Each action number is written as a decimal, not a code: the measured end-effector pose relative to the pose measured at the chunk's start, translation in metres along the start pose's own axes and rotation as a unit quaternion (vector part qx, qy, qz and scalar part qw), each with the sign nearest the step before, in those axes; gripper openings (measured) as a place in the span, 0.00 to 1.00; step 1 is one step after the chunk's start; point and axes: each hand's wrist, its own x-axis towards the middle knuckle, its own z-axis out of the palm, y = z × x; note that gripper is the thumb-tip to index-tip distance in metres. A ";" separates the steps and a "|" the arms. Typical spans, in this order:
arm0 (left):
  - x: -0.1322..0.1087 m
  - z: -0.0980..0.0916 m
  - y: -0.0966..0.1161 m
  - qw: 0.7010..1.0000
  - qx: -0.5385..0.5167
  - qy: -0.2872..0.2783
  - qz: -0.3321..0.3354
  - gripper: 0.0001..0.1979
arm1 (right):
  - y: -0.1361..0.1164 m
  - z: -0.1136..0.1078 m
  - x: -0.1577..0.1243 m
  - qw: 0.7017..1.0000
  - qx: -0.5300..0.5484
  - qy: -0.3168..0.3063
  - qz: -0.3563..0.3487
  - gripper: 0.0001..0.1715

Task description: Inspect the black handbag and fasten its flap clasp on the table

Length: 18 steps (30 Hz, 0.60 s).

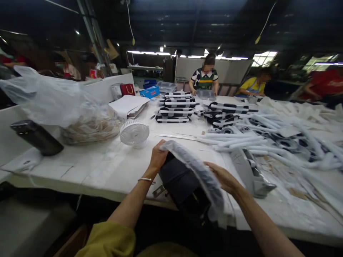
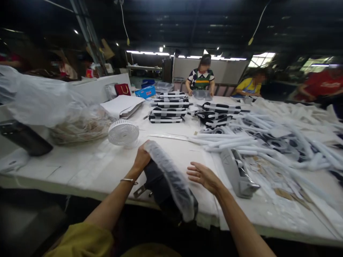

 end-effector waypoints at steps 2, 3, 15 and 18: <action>0.001 0.015 0.002 0.999 0.041 0.018 -0.006 0.08 | -0.017 -0.021 -0.011 1.000 0.011 0.011 0.022 0.27; 0.003 0.022 0.003 0.998 0.060 0.023 -0.011 0.07 | -0.027 -0.029 -0.017 1.000 0.001 0.017 0.023 0.30; 0.003 0.040 0.011 0.990 0.138 0.014 -0.009 0.06 | -0.074 0.040 -0.003 0.880 -0.416 -0.122 -0.191 0.51; -0.001 0.035 0.010 0.992 0.120 0.028 -0.004 0.06 | -0.060 0.034 0.004 0.890 -0.405 -0.021 -0.209 0.27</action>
